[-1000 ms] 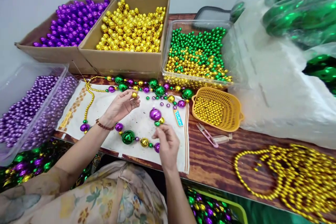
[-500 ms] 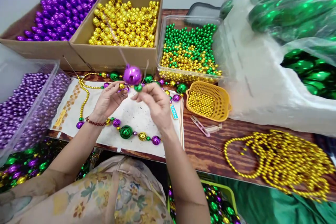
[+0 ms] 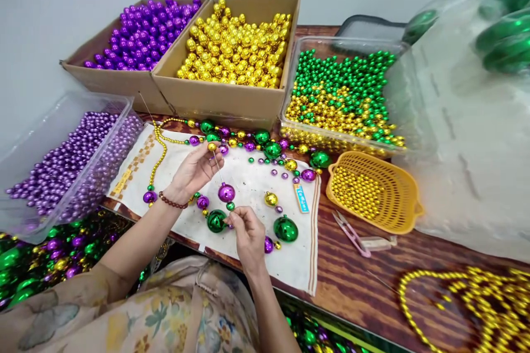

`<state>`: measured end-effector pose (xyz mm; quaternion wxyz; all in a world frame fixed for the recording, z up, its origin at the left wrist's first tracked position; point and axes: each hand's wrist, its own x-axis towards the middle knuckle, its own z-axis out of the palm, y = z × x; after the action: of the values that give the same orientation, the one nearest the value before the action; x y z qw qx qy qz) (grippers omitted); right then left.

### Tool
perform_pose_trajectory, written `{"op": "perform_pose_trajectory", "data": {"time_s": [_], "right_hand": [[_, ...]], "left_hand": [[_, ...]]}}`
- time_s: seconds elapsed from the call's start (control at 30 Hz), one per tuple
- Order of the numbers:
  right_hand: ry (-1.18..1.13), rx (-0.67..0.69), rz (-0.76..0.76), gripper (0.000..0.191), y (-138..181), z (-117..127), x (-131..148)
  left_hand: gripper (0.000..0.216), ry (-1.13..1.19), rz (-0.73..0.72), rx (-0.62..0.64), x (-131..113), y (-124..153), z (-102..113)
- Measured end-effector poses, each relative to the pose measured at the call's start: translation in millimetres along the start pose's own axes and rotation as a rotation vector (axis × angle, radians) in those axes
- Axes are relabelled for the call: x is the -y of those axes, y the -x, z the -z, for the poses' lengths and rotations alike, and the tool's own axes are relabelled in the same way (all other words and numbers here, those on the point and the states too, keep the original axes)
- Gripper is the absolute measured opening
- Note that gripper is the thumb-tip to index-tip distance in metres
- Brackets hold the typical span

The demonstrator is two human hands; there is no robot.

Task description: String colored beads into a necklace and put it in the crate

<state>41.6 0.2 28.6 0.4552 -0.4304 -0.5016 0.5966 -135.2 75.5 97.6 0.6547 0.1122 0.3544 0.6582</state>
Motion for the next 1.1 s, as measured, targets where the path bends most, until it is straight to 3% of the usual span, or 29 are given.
{"op": "perform_pose_trajectory", "data": {"time_s": [0.6, 0.77, 0.97, 1.1], "right_hand": [[0.051, -0.062, -0.041, 0.021, 0.9, 0.3, 3.9], [0.03, -0.078, -0.069, 0.022, -1.0, -1.8, 3.6], [-0.013, -0.169, -0.084, 0.024, -19.1, -9.6, 2.2], [-0.047, -0.139, -0.124, 0.027, -26.3, -9.7, 0.1]], "left_hand": [[0.018, 0.067, 0.063, -0.114, 6.0, -6.4, 3.8], [0.021, -0.014, 0.024, -0.101, 10.5, -5.2, 4.4], [0.03, -0.259, -0.056, 0.02, 33.5, 6.1, 2.2], [0.028, -0.242, -0.065, 0.018, 55.9, 7.6, -2.9]]}}
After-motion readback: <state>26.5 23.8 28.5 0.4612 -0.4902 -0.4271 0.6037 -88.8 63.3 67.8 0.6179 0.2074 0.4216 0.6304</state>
